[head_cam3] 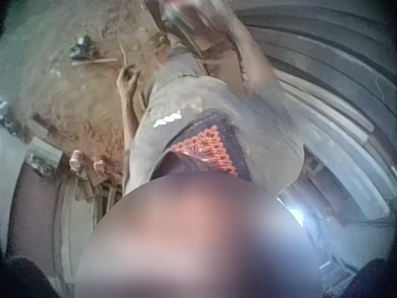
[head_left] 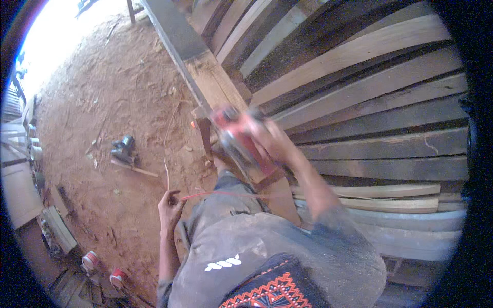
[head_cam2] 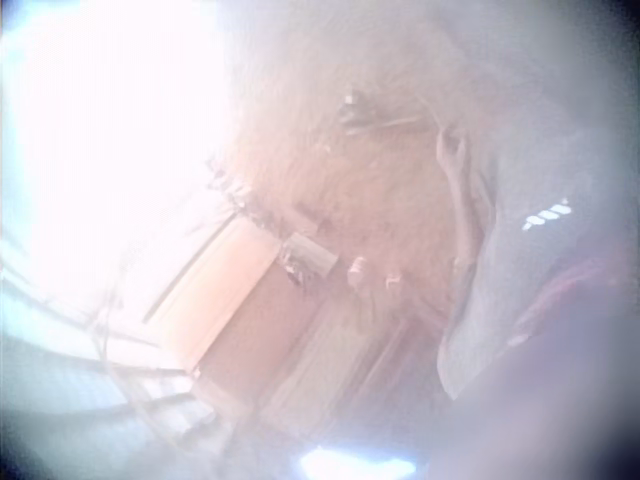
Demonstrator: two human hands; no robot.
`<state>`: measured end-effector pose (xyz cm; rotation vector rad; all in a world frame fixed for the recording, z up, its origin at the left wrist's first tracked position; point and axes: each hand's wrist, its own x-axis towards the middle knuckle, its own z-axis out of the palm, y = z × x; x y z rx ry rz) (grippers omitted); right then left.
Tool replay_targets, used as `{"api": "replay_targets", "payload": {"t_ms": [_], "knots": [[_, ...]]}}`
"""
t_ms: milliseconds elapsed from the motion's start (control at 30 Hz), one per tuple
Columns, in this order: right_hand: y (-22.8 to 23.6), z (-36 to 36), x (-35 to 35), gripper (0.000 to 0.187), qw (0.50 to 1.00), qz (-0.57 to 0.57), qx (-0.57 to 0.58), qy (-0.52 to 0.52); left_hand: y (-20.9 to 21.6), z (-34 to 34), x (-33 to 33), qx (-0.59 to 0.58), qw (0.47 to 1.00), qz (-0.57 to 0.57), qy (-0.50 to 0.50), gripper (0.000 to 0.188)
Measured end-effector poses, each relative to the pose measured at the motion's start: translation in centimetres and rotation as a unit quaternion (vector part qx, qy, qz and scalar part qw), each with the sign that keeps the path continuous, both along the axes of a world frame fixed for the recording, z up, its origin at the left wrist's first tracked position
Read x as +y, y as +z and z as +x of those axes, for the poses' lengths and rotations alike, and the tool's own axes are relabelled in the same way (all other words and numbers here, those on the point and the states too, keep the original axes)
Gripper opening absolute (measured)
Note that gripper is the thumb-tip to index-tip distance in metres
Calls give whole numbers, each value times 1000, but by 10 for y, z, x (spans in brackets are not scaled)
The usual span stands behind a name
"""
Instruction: The person uses a handheld electric sander to smooth the surface of a wooden plank. They repeatedly move the sander along the plank, flip it over, and continue sanding the other side.
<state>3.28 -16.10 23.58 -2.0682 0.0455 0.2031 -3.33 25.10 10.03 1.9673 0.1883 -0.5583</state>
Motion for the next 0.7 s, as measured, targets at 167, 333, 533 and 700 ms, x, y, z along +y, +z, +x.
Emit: {"api": "replay_targets", "payload": {"t_ms": [167, 333, 533, 700], "knots": [[49, -182, 30, 49, 973, 32, 171, -149, 3, 3, -46, -7, 987, -82, -136, 41], [15, -102, 21, 54, 970, 21, 186, -155, 5, 16, -48, -12, 995, -61, -80, 36], [-9, 210, 45, 56, 994, 58, 80, -40, 6, 26, -10, -42, 981, -37, 185, 25], [-18, 320, 64, 52, 980, 133, 99, -113, 4, 1, -7, -79, 969, -41, 230, 25]]}}
